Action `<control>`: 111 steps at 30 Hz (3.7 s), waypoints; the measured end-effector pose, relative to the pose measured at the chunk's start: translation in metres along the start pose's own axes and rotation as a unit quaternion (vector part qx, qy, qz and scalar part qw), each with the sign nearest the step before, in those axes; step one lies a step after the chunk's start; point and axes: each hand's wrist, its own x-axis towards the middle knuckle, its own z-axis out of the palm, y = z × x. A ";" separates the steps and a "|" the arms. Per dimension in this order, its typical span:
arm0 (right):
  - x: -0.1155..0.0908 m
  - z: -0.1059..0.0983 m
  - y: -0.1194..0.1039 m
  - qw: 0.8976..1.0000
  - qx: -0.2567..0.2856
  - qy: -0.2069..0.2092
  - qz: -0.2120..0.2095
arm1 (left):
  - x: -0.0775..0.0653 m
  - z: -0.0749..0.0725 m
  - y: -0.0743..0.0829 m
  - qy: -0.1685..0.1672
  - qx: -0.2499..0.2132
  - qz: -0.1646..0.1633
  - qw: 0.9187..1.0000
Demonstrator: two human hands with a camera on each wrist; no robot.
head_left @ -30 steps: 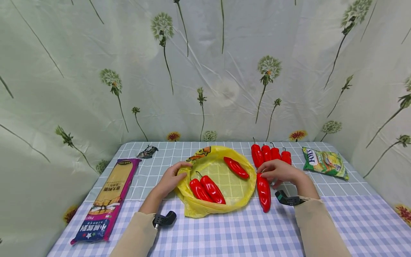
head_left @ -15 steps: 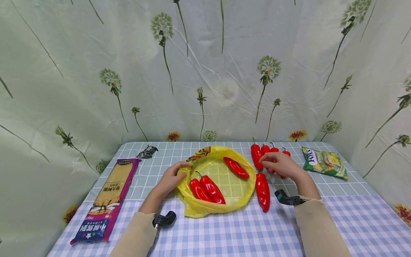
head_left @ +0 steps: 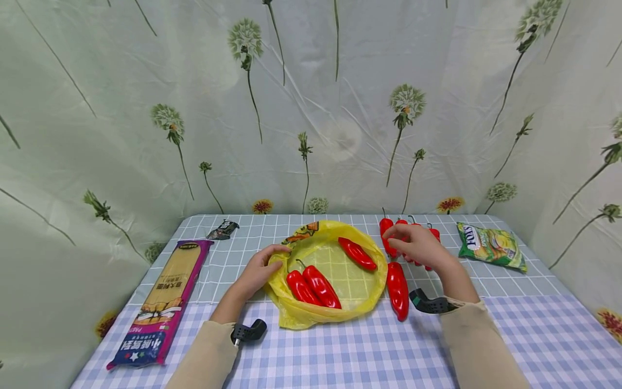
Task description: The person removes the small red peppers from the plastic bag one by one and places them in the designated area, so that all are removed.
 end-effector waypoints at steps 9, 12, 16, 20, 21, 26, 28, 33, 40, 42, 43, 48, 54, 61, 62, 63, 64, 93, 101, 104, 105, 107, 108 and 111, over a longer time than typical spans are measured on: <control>0.003 0.015 -0.013 1.000 0.016 0.008 -0.024 | -0.001 0.000 0.000 0.002 0.000 0.000 1.000; 0.003 0.020 -0.017 0.999 0.016 0.010 -0.033 | -0.001 0.000 0.000 0.005 0.001 -0.002 1.000; 0.004 0.025 -0.022 0.999 0.022 0.010 -0.047 | -0.002 0.002 0.001 0.009 0.003 -0.001 1.000; 0.005 0.030 -0.025 0.998 0.031 0.009 -0.055 | -0.001 0.003 0.002 0.011 0.009 -0.005 1.000; 0.005 0.031 -0.025 0.998 0.031 0.010 -0.056 | -0.001 0.003 0.002 0.010 0.008 -0.007 1.000; 0.006 0.037 -0.028 0.998 0.018 0.016 -0.066 | -0.003 0.002 0.003 0.005 0.002 -0.004 1.000; 0.007 0.038 -0.027 0.997 0.016 0.017 -0.071 | -0.004 0.003 0.006 0.006 0.004 -0.008 1.000; 0.008 0.042 -0.027 0.996 0.016 0.017 -0.081 | -0.005 0.004 0.009 0.005 0.003 -0.015 1.000; 0.009 0.047 -0.027 0.997 0.014 -0.008 -0.071 | -0.001 0.002 0.001 0.004 -0.001 -0.008 1.000; 0.009 0.049 -0.027 0.997 0.007 -0.016 -0.071 | -0.001 0.001 -0.001 0.002 -0.002 -0.005 1.000; 0.009 0.050 -0.027 0.997 0.003 -0.019 -0.072 | -0.001 0.001 -0.001 0.001 -0.003 -0.003 1.000; 0.010 0.054 -0.024 0.997 -0.014 -0.032 -0.075 | -0.001 0.000 0.000 -0.002 -0.003 0.001 1.000; 0.011 0.056 -0.023 0.995 -0.026 -0.044 -0.080 | 0.000 0.000 0.000 0.002 0.004 -0.002 1.000; 0.011 0.059 -0.023 0.996 -0.026 -0.058 -0.068 | 0.000 0.000 -0.001 0.002 0.003 -0.002 1.000; 0.011 0.060 -0.023 0.996 -0.027 -0.060 -0.066 | 0.000 0.000 -0.001 0.001 0.002 -0.001 1.000; 0.010 0.060 -0.023 0.996 -0.028 -0.062 -0.065 | 0.000 0.000 -0.001 0.001 0.001 -0.001 1.000; 0.010 0.060 -0.023 0.995 -0.029 -0.064 -0.065 | 0.000 0.000 -0.001 0.000 0.001 0.000 1.000; 0.010 0.065 -0.027 0.984 -0.085 -0.104 -0.116 | -0.002 0.000 0.001 -0.004 -0.007 0.009 1.000; 0.009 0.066 -0.026 0.973 -0.106 -0.128 -0.160 | -0.002 0.001 0.002 -0.005 0.000 0.007 1.000; 0.008 0.067 -0.027 0.970 -0.115 -0.132 -0.171 | -0.001 0.000 0.000 -0.004 0.005 0.006 1.000; 0.008 0.067 -0.027 0.969 -0.117 -0.135 -0.173 | 0.000 0.000 0.000 -0.004 0.006 0.007 1.000; 0.008 0.068 -0.028 0.968 -0.116 -0.140 -0.176 | 0.000 -0.001 -0.002 -0.003 0.005 0.007 1.000; 0.009 0.068 -0.028 0.967 -0.114 -0.143 -0.175 | 0.000 -0.001 -0.002 -0.003 0.003 0.007 1.000; 0.008 0.070 -0.029 0.969 -0.103 -0.148 -0.171 | 0.000 -0.001 -0.003 -0.002 0.006 0.010 1.000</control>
